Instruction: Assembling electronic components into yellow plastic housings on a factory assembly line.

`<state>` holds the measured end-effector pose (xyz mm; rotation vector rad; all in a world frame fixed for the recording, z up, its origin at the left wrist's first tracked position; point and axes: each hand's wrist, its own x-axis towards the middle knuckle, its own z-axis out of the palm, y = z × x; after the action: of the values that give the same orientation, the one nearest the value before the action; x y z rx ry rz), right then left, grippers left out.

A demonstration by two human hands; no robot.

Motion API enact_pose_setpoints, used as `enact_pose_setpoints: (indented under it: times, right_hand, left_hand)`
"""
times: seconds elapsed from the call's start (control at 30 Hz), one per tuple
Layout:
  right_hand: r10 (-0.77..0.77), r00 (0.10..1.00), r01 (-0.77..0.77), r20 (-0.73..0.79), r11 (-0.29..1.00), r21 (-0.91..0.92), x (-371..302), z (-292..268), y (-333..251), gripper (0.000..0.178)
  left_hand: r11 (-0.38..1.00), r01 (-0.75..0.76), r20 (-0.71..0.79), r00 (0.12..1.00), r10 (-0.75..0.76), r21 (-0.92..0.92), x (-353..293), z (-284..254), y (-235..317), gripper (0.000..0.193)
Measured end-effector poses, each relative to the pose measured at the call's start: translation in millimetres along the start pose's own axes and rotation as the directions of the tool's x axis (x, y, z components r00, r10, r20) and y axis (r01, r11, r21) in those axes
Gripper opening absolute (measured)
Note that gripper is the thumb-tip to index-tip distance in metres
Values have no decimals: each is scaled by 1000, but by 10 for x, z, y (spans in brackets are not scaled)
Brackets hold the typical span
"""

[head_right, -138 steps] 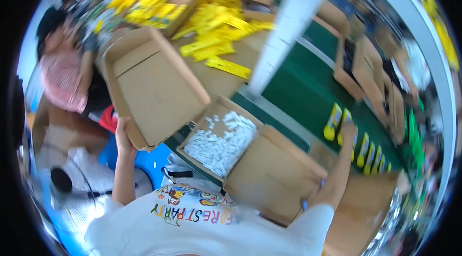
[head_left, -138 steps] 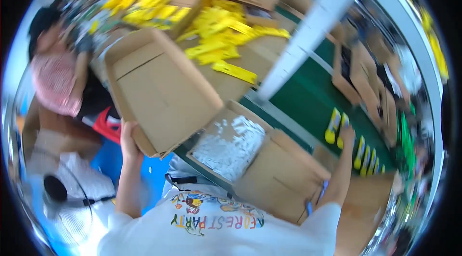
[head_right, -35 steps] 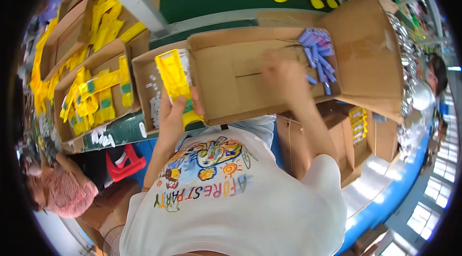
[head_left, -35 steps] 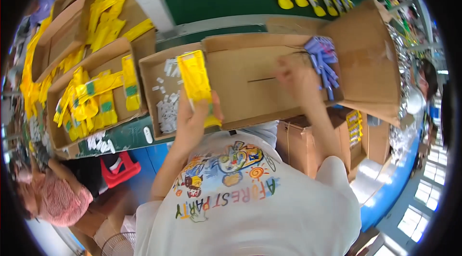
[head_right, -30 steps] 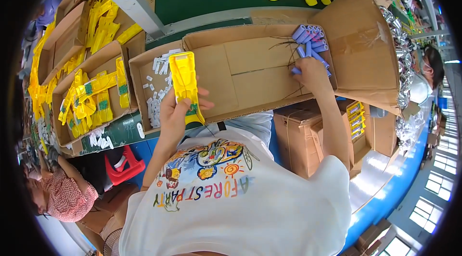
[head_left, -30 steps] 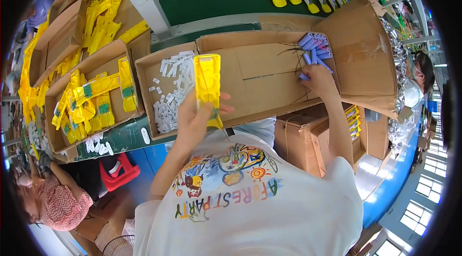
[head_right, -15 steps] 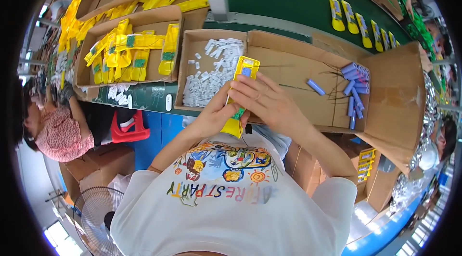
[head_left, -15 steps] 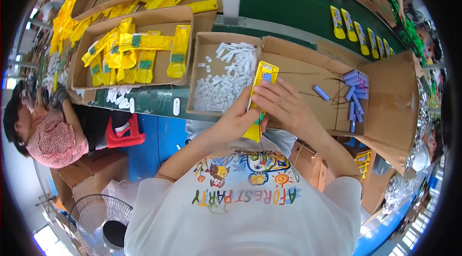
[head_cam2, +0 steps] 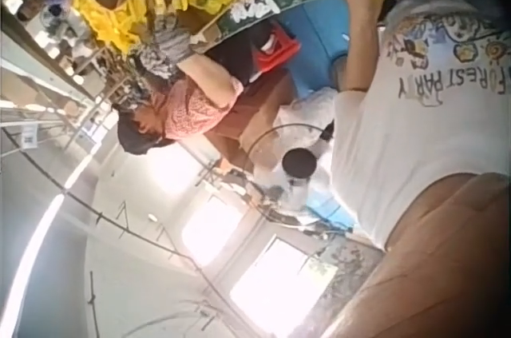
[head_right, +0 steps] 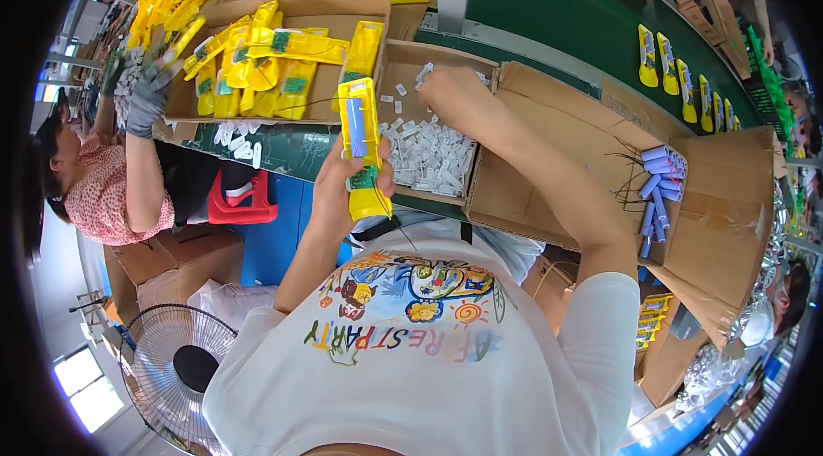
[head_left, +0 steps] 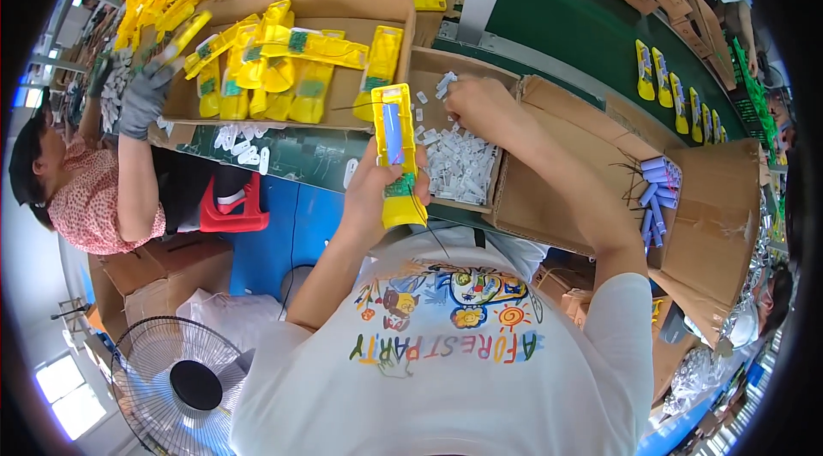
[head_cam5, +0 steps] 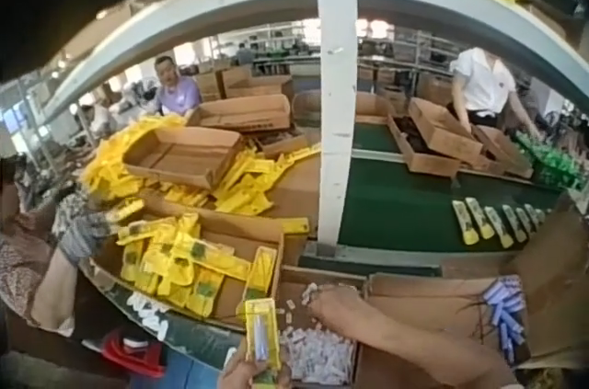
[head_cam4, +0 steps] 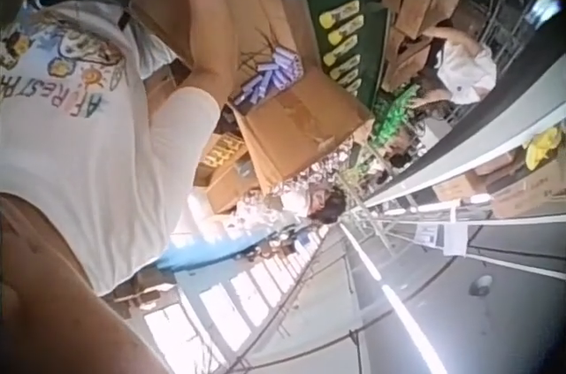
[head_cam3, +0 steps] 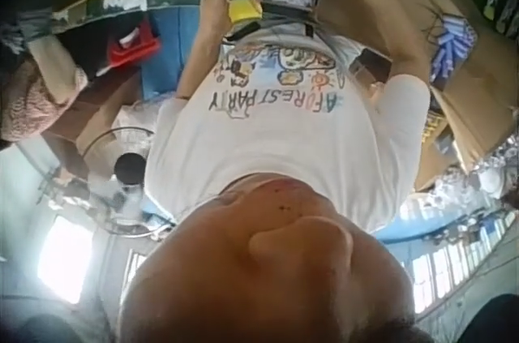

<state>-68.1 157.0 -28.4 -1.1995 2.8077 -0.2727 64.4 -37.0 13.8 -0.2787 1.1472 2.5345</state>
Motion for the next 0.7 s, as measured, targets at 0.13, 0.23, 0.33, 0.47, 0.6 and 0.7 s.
enact_pose_setpoints:
  times: [0.13,0.23,0.33,0.47,0.6,0.7]
  right_hand:
    - [-52,997,55,-55,997,60,-32,-50,8,6]
    - [-118,990,116,-74,993,-26,-48,2,6,13]
    - [-73,996,78,-54,992,99,-49,-62,14,19]
    - [107,980,-18,-167,885,464,-126,-364,-144,16]
    - [424,905,-123,31,191,974,-212,-524,-287,15]
    - [438,899,-129,-14,294,947,-309,-606,-428,12]
  left_hand:
    - [1000,17,24,1000,-17,9,-28,-14,-66,48]
    - [999,23,53,998,-25,28,-34,-18,-93,50]
    - [999,5,75,997,-9,53,-47,-5,-116,52]
    - [998,44,130,991,-39,-36,-57,-41,-151,51]
    - [997,35,141,989,-45,72,-46,-13,-222,45]
    - [963,-34,140,990,-3,267,-37,48,-232,40]
